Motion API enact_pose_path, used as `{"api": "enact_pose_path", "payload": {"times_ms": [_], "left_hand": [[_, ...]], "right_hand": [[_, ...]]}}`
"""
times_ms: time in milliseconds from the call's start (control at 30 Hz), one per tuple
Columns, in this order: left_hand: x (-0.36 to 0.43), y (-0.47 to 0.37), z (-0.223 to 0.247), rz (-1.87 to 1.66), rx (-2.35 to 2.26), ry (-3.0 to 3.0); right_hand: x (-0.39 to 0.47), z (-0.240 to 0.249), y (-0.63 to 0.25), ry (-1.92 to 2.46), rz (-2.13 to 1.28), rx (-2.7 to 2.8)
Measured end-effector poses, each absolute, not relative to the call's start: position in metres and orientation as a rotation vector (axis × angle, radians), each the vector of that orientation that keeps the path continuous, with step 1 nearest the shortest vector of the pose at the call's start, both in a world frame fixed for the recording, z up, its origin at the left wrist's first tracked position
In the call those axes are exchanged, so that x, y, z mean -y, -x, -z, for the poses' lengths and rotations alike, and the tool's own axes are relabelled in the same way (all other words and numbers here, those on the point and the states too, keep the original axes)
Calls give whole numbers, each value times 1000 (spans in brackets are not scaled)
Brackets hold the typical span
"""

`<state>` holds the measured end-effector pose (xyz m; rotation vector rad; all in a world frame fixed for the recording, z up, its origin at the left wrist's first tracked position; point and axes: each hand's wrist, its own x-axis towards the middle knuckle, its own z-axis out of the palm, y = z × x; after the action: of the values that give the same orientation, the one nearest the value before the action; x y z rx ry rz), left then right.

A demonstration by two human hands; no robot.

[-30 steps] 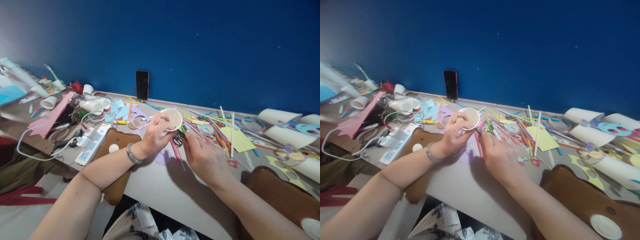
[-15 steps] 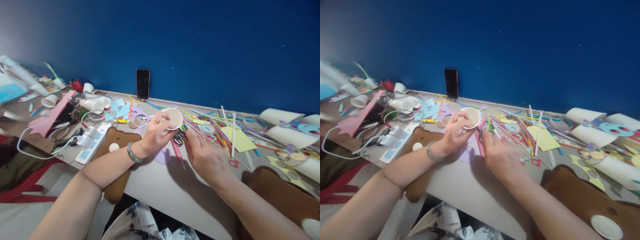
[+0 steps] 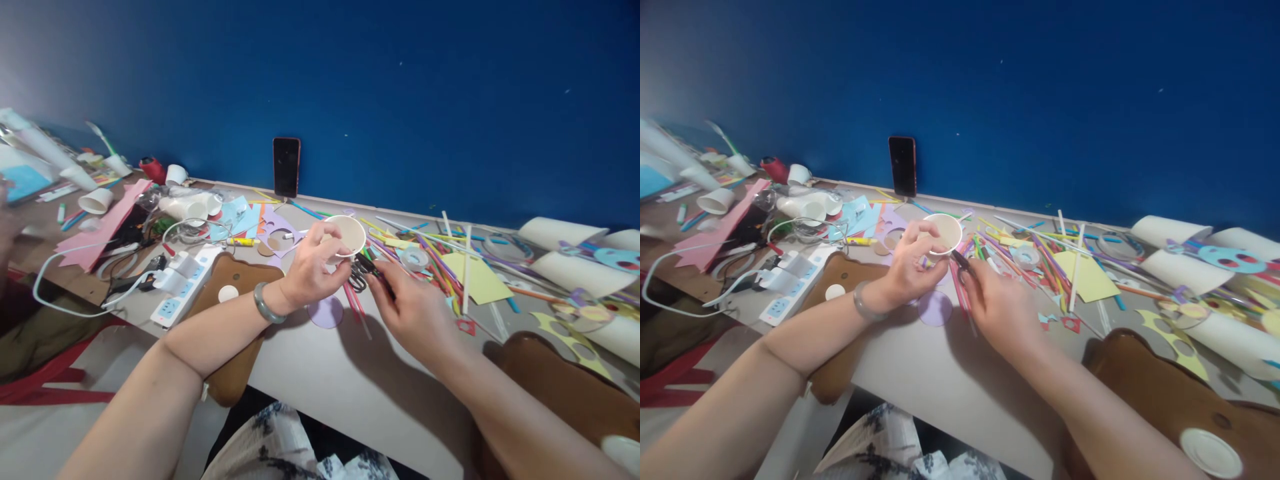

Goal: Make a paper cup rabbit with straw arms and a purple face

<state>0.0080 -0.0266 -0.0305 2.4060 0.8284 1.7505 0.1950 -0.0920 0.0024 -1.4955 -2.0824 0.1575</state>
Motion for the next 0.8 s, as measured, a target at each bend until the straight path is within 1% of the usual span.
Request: {"api": "enact_pose_path", "payload": {"times_ms": [67,133,200,267,333,500,533,567,600,633,667,800], "left_hand": [[26,-8,31,-1734,-820,-2404],[25,-7,31,-1719,-832,-2395],[25,-7,31,-1700,-857,-2386],[25,-7,31,-1686,-878,-2381],[26,-8,32,-1668,-887,-2382],[27,-8,31,-1655,-873,-2386],[28,-8,31,-1657,-871,-2387],[28,-8,30,-1659,-871,-2386],[28,-8,30,-1659,-872,-2385],[28,-8,29,-1658,-872,-2386],[28,-7,28,-1658,-868,-2385],[28,-7,26,-1659,-840,-2359]], "right_hand": [[94,0,-195,1537,267,2143],[95,2,-195,1524,540,2192],[96,2,-197,1508,645,2211],[95,1,-199,1516,580,2185],[93,-1,-201,1523,296,2130],[85,-10,-206,1434,-987,1791],[83,-12,-207,1414,-1151,1704],[82,-13,-207,1403,-1234,1655],[82,-12,-207,1409,-1227,1659],[82,-11,-207,1427,-1122,1713],[83,-9,-207,1452,-931,1804],[87,1,-208,1500,152,2126]]}}
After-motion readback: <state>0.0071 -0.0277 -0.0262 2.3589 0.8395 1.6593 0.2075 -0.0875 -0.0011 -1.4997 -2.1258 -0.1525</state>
